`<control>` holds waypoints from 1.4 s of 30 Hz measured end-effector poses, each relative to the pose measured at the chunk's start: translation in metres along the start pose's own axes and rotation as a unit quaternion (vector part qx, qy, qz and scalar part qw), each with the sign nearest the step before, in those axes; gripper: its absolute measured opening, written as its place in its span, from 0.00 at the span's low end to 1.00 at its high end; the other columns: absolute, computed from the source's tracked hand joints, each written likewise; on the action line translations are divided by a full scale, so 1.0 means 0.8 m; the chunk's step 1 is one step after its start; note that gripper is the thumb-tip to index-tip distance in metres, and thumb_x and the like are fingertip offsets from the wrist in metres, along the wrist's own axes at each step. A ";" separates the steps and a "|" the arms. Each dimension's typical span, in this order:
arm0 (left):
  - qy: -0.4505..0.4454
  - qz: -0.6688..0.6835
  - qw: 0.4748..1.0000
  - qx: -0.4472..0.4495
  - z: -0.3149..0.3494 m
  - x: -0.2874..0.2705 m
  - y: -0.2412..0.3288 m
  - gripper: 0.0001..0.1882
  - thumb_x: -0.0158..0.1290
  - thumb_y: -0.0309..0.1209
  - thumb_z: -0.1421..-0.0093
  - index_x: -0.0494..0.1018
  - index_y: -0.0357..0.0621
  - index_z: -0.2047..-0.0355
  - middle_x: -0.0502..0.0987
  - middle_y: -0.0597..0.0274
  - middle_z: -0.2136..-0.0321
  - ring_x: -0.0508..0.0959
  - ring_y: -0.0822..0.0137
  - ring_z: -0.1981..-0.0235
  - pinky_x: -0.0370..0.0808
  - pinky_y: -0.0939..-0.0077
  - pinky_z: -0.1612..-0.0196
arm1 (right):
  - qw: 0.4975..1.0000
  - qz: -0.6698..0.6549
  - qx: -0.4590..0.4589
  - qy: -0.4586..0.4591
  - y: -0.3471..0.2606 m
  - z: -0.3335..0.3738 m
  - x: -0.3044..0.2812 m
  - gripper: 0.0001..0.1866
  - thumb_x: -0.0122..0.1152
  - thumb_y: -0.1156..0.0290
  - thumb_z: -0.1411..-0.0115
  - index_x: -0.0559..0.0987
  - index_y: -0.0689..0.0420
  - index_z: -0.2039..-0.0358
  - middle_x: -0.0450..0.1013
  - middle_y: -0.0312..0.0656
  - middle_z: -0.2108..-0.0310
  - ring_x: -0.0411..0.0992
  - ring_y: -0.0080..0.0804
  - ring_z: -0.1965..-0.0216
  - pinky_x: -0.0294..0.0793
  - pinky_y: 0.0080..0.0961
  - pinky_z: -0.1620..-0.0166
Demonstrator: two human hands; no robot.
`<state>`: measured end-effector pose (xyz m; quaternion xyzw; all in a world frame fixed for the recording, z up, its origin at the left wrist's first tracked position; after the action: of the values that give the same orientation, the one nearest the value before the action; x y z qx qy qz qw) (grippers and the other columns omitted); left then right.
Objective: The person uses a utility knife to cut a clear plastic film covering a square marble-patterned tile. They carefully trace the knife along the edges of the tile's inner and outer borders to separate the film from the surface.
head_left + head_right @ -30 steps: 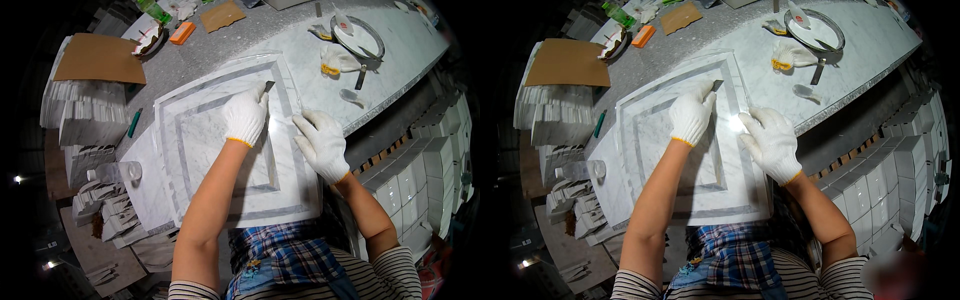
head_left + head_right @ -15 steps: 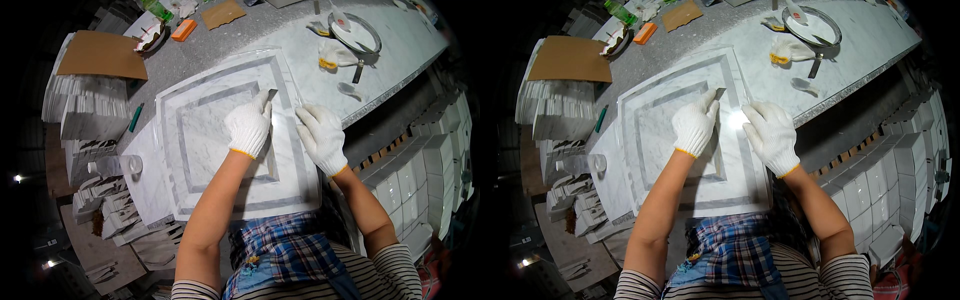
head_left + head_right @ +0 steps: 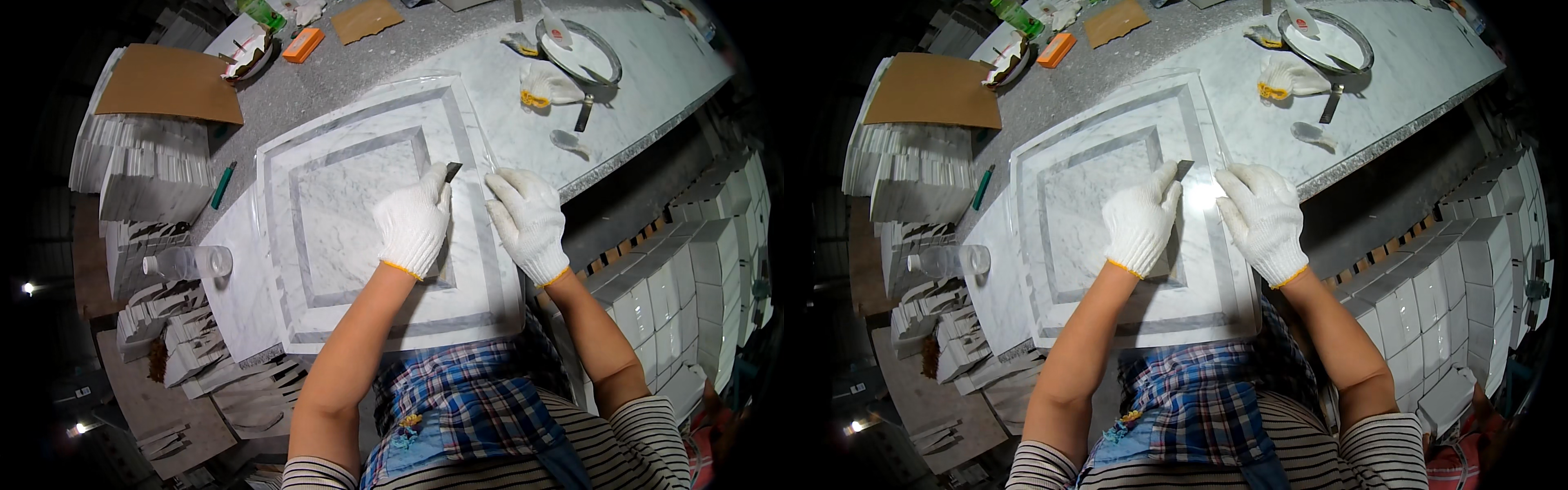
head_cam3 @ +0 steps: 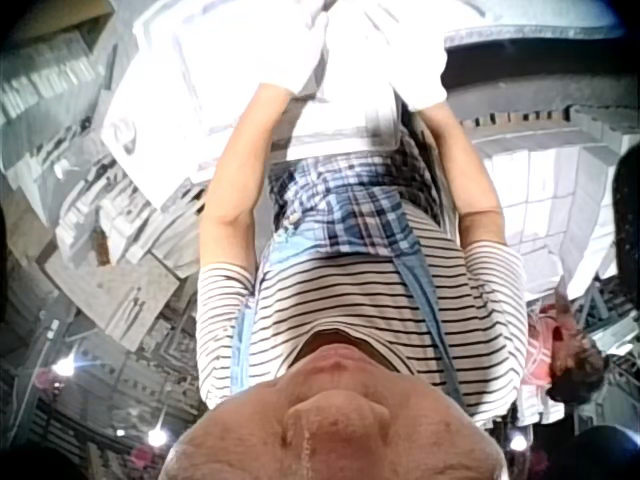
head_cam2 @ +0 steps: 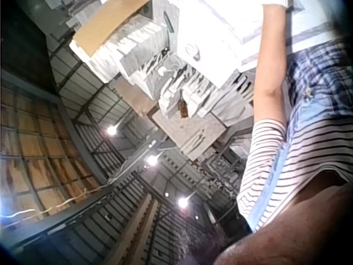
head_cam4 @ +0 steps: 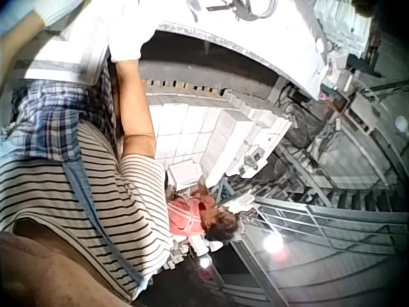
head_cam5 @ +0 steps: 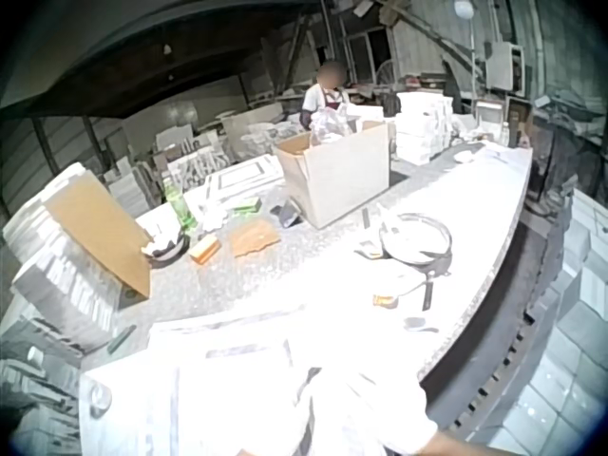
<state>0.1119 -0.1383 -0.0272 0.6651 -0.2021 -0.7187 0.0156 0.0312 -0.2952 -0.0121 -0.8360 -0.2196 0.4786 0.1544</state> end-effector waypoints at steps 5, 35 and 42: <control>0.013 0.000 1.000 -0.013 0.016 0.003 0.003 0.18 0.55 0.44 0.33 0.80 0.61 0.45 0.83 0.49 0.73 0.84 0.47 0.70 0.77 0.55 0.65 | 1.000 -0.001 -0.009 0.011 0.000 0.002 -0.001 0.17 0.66 0.68 0.41 0.83 0.54 0.51 0.79 0.44 0.50 0.75 0.46 0.48 0.72 0.40 0.44; 0.068 -0.045 0.996 0.035 0.104 0.013 0.026 0.15 0.55 0.43 0.32 0.78 0.61 0.47 0.77 0.57 0.84 0.78 0.52 0.82 0.72 0.57 0.77 | 0.999 0.023 0.011 0.027 0.008 0.035 -0.022 0.15 0.65 0.66 0.40 0.83 0.54 0.52 0.78 0.44 0.52 0.75 0.47 0.50 0.72 0.42 0.46; 0.037 -0.074 0.996 0.041 0.122 0.016 0.028 0.16 0.58 0.41 0.34 0.77 0.62 0.46 0.77 0.59 0.84 0.78 0.56 0.83 0.70 0.60 0.79 | 0.999 0.034 0.021 0.019 0.014 0.046 -0.023 0.17 0.66 0.64 0.40 0.84 0.54 0.52 0.79 0.45 0.51 0.75 0.47 0.49 0.72 0.42 0.44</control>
<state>0.0110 -0.1360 -0.0294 0.7045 -0.1807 -0.6839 -0.0577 -0.0064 -0.3125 -0.0222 -0.8485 -0.1780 0.4721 0.1593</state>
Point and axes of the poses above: each hand's wrist, its own z-axis away from the middle knuckle, its own x-axis out of the palm, y = z × x, the point moved 10 cm from there along -z, towards the middle knuckle
